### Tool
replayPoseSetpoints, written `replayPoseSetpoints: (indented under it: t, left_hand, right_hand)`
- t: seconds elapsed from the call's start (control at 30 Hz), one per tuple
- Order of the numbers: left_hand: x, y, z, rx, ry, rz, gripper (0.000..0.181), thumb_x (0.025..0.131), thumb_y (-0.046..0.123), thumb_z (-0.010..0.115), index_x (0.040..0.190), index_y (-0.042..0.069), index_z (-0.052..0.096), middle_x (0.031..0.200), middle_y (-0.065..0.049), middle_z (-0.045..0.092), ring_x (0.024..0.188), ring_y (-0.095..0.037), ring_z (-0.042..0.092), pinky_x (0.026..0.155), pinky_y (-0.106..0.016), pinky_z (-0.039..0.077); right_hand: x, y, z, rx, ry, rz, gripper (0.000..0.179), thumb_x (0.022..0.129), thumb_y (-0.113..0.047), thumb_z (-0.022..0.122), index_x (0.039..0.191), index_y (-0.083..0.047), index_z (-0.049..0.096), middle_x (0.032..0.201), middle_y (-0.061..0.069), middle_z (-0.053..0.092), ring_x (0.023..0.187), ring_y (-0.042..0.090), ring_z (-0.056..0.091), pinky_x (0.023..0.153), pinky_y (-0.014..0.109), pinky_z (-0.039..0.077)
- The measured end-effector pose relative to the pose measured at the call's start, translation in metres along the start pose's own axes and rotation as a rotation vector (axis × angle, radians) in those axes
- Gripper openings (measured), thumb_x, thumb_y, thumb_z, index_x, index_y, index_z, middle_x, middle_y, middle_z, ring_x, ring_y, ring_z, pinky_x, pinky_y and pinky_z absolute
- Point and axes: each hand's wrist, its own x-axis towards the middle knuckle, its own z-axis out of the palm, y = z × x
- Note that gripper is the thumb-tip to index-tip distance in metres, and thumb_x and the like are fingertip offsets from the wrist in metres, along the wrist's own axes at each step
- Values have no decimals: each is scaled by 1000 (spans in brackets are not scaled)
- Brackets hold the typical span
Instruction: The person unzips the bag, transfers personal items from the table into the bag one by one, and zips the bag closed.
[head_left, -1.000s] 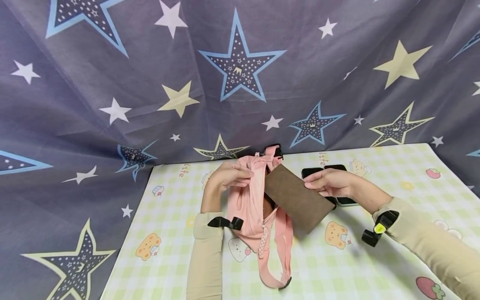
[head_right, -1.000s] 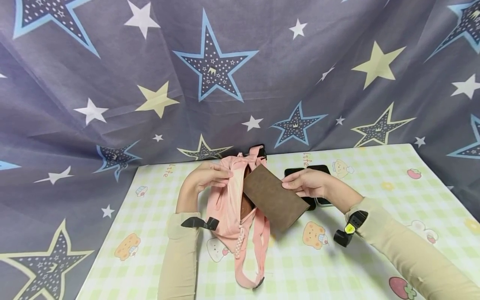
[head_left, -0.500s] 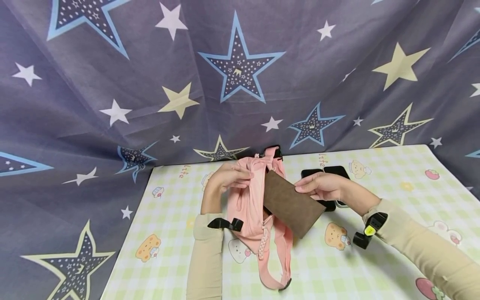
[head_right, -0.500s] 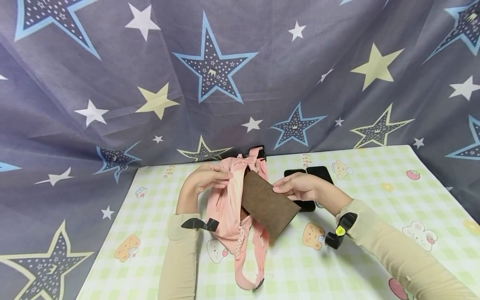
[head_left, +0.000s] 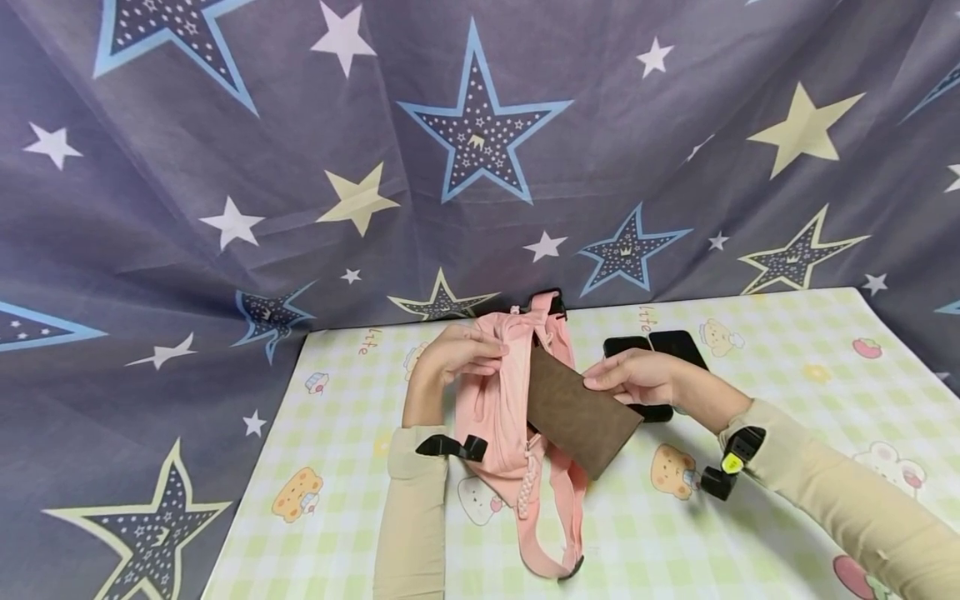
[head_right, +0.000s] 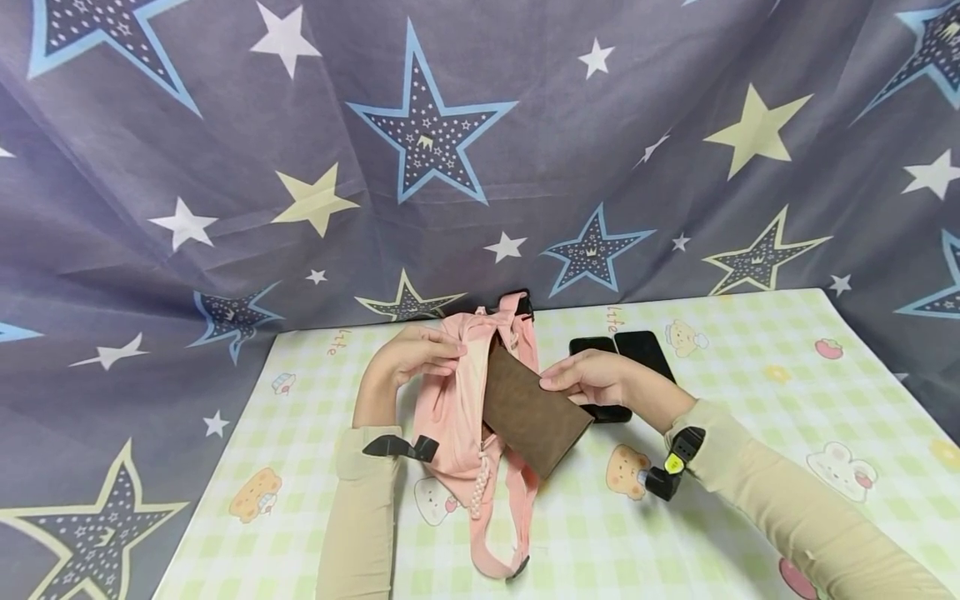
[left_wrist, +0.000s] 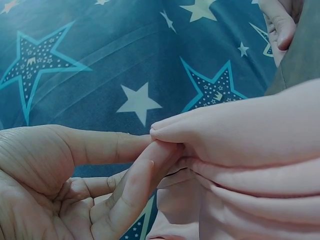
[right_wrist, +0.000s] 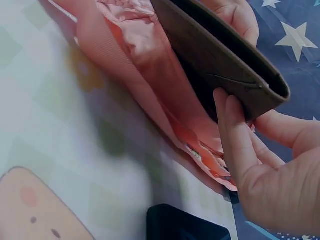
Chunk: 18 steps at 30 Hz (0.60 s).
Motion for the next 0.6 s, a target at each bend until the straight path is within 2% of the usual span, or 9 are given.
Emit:
replayPoseSetpoints:
  t: [0.2, 0.37, 0.5, 0.6]
  left_hand:
    - [1, 0, 1, 4, -4, -15, 12, 93, 0, 70, 83, 7, 70, 71, 3, 72, 63, -8, 71, 63, -21, 61]
    - [1, 1, 1, 12, -10, -3, 5, 93, 0, 69, 89, 3, 72, 72, 3, 72, 64, -8, 71, 64, -21, 62]
    - [0, 2, 0, 9, -2, -5, 5, 94, -1, 68, 91, 2, 71, 72, 3, 72, 64, -8, 71, 64, -21, 62]
    - [0, 2, 0, 10, -2, -10, 5, 94, 0, 68, 91, 3, 71, 72, 3, 72, 64, -7, 71, 63, -20, 61]
  right_hand:
    - [-2, 2, 0, -34, 16, 17, 25, 103, 0, 55, 90, -11, 74, 84, -2, 76, 80, 7, 73, 74, 19, 61]
    - [-6, 4, -4, -69, 19, 16, 24, 102, -2, 56, 91, -13, 74, 83, -4, 75, 78, 6, 71, 72, 18, 60]
    - [-7, 5, -5, -70, 4, 20, 14, 100, -1, 59, 102, -9, 71, 87, -3, 76, 80, 8, 72, 74, 21, 60]
    - [-9, 7, -5, -63, 0, 37, 19, 99, 0, 61, 117, -4, 65, 91, -2, 76, 83, 10, 73, 77, 24, 61]
